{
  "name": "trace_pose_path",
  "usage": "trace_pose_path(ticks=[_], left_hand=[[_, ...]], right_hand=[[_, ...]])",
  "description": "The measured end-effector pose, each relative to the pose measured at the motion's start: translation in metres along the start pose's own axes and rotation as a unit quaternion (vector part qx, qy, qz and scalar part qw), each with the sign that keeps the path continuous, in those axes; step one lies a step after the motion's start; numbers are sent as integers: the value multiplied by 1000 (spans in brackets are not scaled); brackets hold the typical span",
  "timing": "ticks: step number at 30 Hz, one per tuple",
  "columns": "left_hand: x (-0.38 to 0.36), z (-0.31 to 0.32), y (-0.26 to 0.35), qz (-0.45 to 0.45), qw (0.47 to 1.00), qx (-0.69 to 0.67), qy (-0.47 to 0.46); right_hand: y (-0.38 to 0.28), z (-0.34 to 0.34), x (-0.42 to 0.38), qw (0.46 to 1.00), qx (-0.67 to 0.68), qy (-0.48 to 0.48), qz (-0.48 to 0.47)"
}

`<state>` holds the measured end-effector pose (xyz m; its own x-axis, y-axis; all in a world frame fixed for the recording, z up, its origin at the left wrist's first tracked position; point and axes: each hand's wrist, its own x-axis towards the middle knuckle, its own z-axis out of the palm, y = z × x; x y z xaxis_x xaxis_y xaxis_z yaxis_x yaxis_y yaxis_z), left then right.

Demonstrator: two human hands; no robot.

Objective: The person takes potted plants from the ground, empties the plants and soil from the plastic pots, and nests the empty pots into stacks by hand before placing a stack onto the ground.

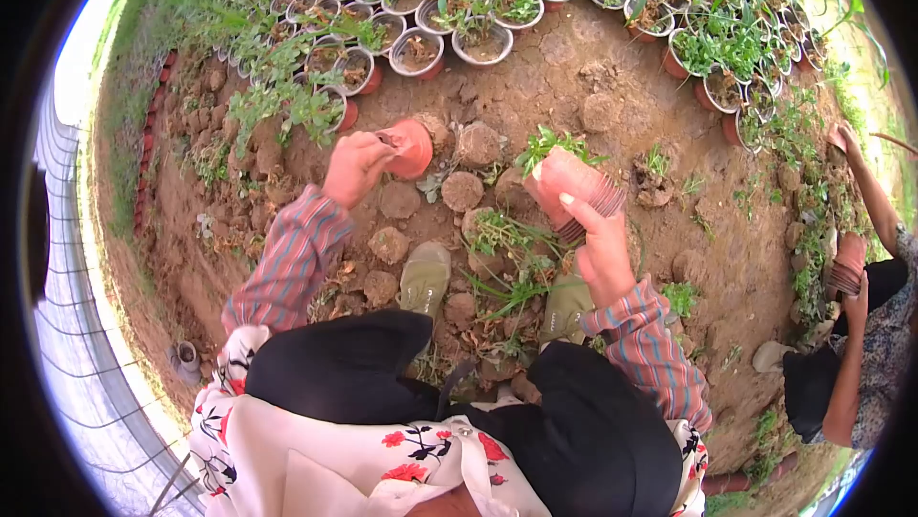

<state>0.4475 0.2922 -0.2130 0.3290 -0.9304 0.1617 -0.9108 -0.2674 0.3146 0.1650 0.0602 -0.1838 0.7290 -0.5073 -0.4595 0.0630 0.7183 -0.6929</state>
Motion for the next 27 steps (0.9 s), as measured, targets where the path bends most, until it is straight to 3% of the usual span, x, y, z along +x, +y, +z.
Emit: trace_pose_path(ticks=[1,3,4,5,7,8,9,12,13,16,17,18,19,20,21,23,27], left_hand=[[12,-8,2,5,1000,-1,0],[21,-26,15,-128,963,-117,204],[32,-39,24,-112,954,-79,266],[38,-36,14,-106,954,-75,271],[30,-13,-15,63,989,19,132],[16,5,-25,66,994,82,-22],[20,1,-23,68,994,86,-18],[30,-10,-1,-77,983,-19,165],[29,-5,-5,-75,983,-20,166],[17,15,-17,69,985,141,-73],[19,18,-22,70,985,145,-68],[27,18,-21,-46,997,-45,47],[27,11,-7,-168,945,-238,146],[33,-2,-1,-250,898,-347,105],[38,-2,2,-242,901,-344,109],[42,5,17,-337,734,-586,63],[57,8,48,-301,702,-639,93]], right_hand=[[-2,-1,4,1000,1,3,-4],[-2,-5,-4,999,1,34,28],[-1,-5,-3,1000,-3,11,2],[-2,-4,1,1000,-1,7,-4],[2,-2,-2,1000,11,11,15],[1,1,-3,1000,15,7,19],[-1,2,0,1000,15,4,14],[2,-9,-13,999,-30,16,1],[1,-12,-10,1000,-11,17,12],[0,-5,-4,1000,11,7,17],[-2,-1,0,1000,12,4,12],[-8,7,-2,1000,4,-10,6],[-6,5,-7,1000,7,0,14],[-5,4,-10,1000,9,-7,18],[-8,7,-2,1000,9,-27,4],[-14,19,-2,999,30,-34,17],[-19,35,-3,993,84,-78,33]])
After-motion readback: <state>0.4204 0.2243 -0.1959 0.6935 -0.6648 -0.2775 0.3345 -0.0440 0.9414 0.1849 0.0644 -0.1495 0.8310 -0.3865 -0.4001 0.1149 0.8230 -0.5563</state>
